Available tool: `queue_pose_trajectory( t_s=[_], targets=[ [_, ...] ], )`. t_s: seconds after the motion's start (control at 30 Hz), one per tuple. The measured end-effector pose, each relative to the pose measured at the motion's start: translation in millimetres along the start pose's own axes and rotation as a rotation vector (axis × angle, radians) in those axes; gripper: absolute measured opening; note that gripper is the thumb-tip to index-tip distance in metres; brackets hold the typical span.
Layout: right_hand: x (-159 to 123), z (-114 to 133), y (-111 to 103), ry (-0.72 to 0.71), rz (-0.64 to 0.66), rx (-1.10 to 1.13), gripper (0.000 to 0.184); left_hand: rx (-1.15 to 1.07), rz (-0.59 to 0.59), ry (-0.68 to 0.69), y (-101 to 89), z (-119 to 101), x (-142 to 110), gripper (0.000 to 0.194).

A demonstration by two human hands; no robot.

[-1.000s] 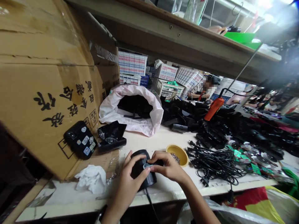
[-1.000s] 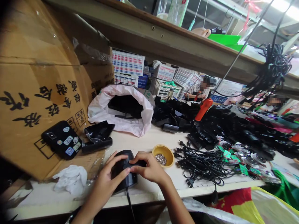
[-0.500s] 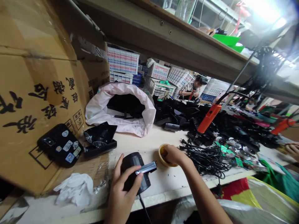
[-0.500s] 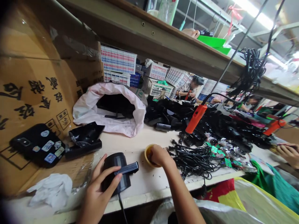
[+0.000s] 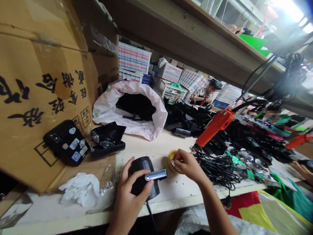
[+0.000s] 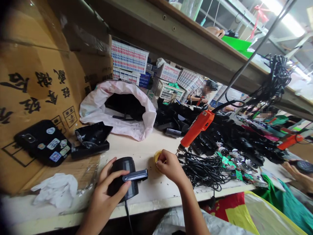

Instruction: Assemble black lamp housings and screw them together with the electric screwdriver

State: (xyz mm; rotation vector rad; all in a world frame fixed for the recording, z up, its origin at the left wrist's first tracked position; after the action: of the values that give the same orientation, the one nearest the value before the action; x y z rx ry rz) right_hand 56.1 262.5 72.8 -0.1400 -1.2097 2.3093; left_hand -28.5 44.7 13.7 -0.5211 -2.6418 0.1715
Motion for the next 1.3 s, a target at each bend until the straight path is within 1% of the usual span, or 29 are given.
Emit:
queue_pose_trajectory(
  t_s=[0.07,0.13,0.27,0.33,0.5,0.57,0.7,0.87,0.97,1.07,1.13,1.2,1.3],
  targets=[
    [-7,19,1,-0.074,-0.008,0.132,0.02,0.008,0.023,0.005,0.7,0,0,0.014],
    [-14,38,4,-0.132,0.025,0.231,0.017,0.006,0.038,0.001,1.1,0,1,0.014],
    [-23,68,15,-0.172,0.169,0.359,0.008,-0.013,0.055,-0.03,1.5,3,0,0.015],
    [-25,80,20,-0.193,0.219,0.365,0.006,-0.023,0.055,-0.022,1.4,4,-1,0.016],
    [-26,100,30,-0.345,0.223,0.178,0.013,-0.042,0.044,0.002,0.8,7,-1,0.018],
    [-26,102,33,-0.355,0.236,0.128,0.013,-0.036,0.051,0.009,1.0,7,-1,0.017],
    [-25,103,35,-0.302,0.249,0.073,0.013,-0.027,0.042,0.015,0.8,5,-1,0.016],
    [-20,107,35,-0.264,0.232,0.045,0.015,-0.055,-0.025,0.059,-1.5,5,-1,0.028],
    [-14,109,38,-0.224,0.277,0.048,0.013,-0.091,-0.025,0.062,-0.4,12,-1,0.028],
    [-8,109,37,-0.164,0.328,0.09,0.012,-0.134,-0.028,0.034,0.3,20,0,0.026],
    [-4,105,35,-0.127,0.338,0.102,0.014,-0.146,-0.031,0.014,-0.2,24,2,0.026],
    [-1,96,34,-0.046,0.329,0.119,0.024,-0.126,-0.016,-0.006,-0.7,24,3,0.026],
    [4,76,40,0.091,0.299,0.179,0.052,-0.105,-0.042,-0.024,-3.8,17,4,0.02]
  ],
)
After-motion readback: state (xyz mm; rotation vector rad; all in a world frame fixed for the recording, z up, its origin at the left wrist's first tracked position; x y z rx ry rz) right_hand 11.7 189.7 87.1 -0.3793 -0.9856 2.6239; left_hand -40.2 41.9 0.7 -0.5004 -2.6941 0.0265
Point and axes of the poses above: each hand's wrist, its own x-axis towards the middle knuckle, its own y-axis out of the palm, z = x × y, the point moved 5 cm from there along x, towards the middle knuckle, and after that the axes turned 2 degrees about -y, right-handed, at the moved point
